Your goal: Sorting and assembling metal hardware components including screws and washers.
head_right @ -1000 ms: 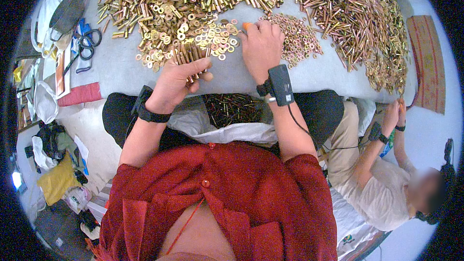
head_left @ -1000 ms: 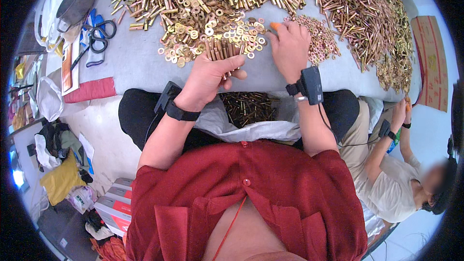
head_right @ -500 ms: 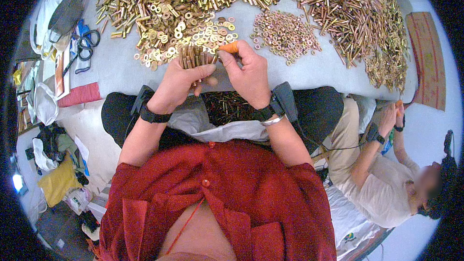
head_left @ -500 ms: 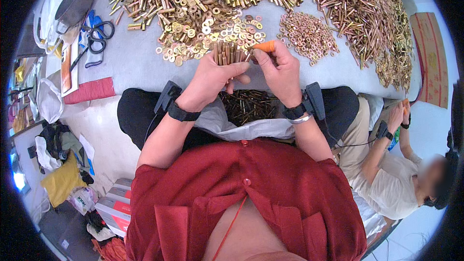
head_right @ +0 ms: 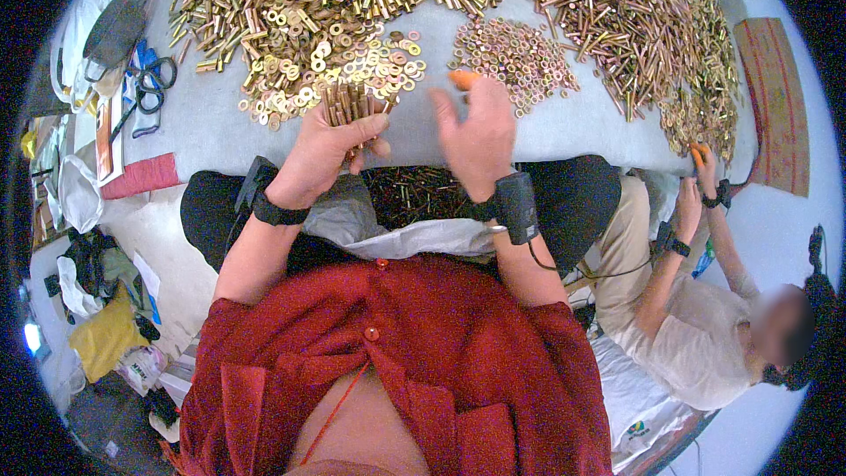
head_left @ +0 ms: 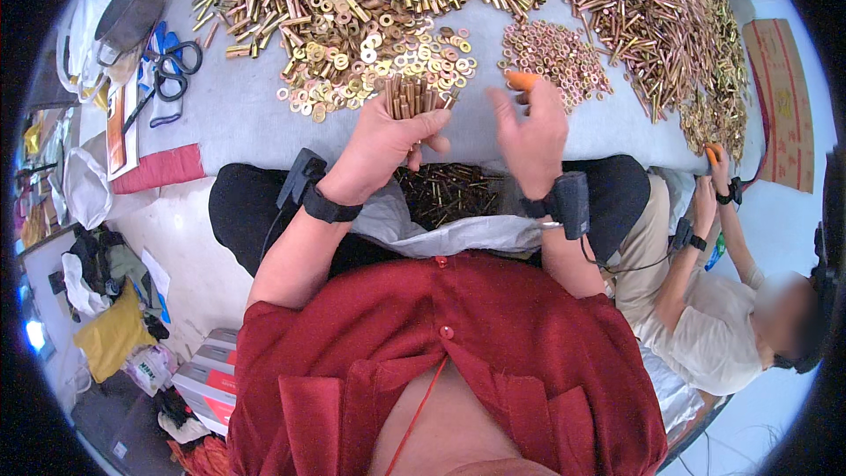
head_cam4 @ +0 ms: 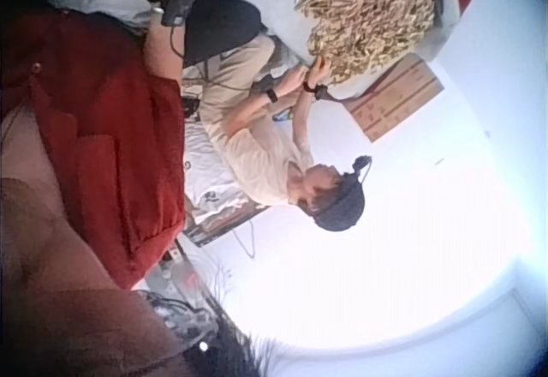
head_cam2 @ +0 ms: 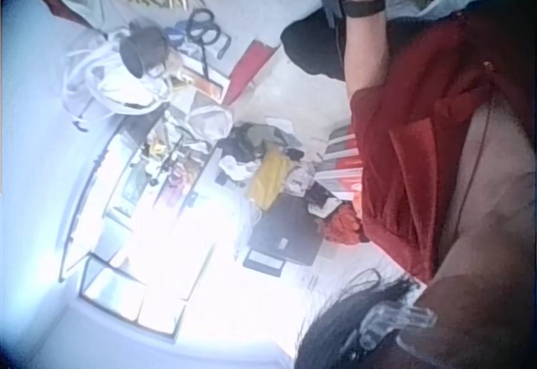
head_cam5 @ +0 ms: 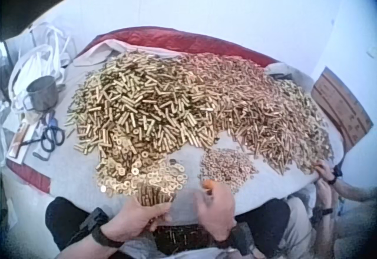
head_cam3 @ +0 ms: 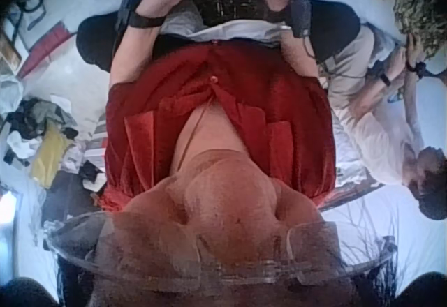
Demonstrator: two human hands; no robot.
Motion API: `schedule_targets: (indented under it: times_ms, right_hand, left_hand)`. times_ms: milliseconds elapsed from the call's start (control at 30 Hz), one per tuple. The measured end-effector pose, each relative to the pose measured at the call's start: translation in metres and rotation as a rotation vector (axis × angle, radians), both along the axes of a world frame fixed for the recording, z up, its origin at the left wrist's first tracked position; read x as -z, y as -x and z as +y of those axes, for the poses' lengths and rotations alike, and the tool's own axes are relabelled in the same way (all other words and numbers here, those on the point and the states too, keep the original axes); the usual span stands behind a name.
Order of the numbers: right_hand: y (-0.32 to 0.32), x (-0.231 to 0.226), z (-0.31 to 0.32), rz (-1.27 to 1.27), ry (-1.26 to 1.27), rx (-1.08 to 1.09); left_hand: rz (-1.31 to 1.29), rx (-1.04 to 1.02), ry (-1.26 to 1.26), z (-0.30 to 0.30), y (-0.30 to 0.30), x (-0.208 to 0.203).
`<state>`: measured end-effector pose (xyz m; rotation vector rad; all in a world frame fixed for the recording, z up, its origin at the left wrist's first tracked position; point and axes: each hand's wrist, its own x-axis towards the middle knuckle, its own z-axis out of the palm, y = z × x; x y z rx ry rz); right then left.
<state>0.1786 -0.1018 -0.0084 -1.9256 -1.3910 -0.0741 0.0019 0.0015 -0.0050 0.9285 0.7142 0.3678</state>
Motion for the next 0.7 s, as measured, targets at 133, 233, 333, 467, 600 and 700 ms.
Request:
schedule_targets:
  times_ms: [133,233,333,467,600,700]
  right_hand:
    - [-0.023,0.016,0.009,-0.164,0.117,0.126]
    - [-0.025,0.016,0.015,-0.200,0.149,0.124]
    - [-0.017,0.006,0.016,0.114,0.101,0.043]
    - [0.007,-0.004,0.011,0.656,0.068,-0.137]
    - [0.013,0.005,0.008,0.862,0.060,-0.162]
    - [0.018,0.003,0.008,1.049,-0.015,-0.063]
  left_hand:
    - [0.037,-0.048,-0.093,-0.003,-0.003,-0.001]
    - [0.100,-0.060,-0.166,-0.005,-0.005,-0.003]
    - [0.140,-0.038,-0.165,-0.003,-0.004,0.002]
    - [0.153,0.001,-0.200,-0.004,-0.005,0.001]
    - [0.198,0.034,-0.227,-0.004,-0.006,-0.005]
    - [0.176,0.017,-0.227,-0.005,-0.006,-0.003]
